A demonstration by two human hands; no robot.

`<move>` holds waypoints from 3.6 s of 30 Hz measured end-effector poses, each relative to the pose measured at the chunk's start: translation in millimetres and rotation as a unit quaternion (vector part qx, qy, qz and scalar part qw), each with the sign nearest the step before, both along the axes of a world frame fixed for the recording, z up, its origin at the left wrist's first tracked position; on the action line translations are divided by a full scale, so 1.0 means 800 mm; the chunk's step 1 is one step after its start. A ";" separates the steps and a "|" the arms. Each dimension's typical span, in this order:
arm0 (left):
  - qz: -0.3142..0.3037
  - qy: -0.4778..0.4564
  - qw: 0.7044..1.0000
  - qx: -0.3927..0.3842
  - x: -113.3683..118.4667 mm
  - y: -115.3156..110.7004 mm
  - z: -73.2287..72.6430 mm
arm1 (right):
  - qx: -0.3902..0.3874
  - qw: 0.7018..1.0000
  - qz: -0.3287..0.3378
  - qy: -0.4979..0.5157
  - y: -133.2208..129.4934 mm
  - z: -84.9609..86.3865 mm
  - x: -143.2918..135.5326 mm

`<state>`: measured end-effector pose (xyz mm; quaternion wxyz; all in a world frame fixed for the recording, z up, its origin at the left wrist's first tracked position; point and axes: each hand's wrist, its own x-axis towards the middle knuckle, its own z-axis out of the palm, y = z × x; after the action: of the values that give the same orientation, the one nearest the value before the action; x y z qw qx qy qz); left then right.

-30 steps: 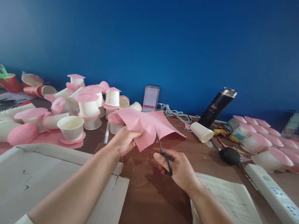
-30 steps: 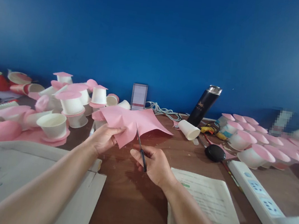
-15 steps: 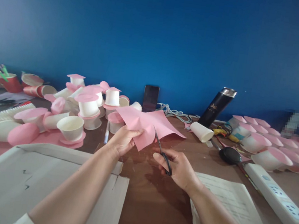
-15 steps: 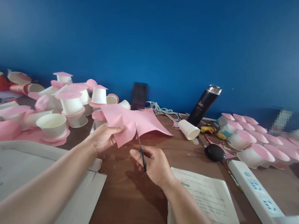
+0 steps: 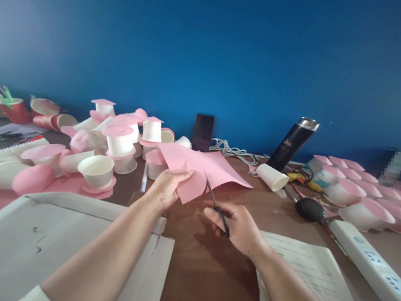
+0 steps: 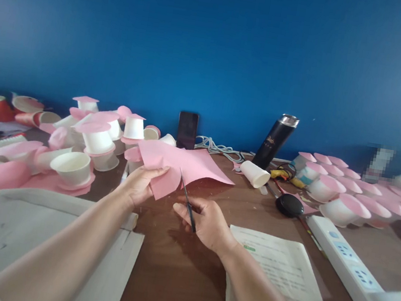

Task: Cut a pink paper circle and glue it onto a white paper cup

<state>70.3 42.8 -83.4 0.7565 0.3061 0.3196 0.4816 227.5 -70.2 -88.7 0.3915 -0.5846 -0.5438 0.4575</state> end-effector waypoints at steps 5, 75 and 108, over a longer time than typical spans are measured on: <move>-0.003 0.023 1.000 -0.010 -0.002 0.004 -0.005 | -0.013 1.000 -0.001 0.011 0.001 -0.006 -0.001; -0.040 0.089 0.995 0.026 -0.019 0.013 -0.001 | 0.013 0.997 0.069 -0.043 -0.001 0.002 0.006; -0.097 0.124 0.982 0.101 -0.025 0.017 -0.006 | -0.004 0.995 0.085 -0.052 -0.004 0.014 0.007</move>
<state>50.3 56.1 -88.0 0.7194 0.4679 0.3290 0.3941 232.9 -73.3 -77.7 0.3203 -0.5604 -0.6094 0.4605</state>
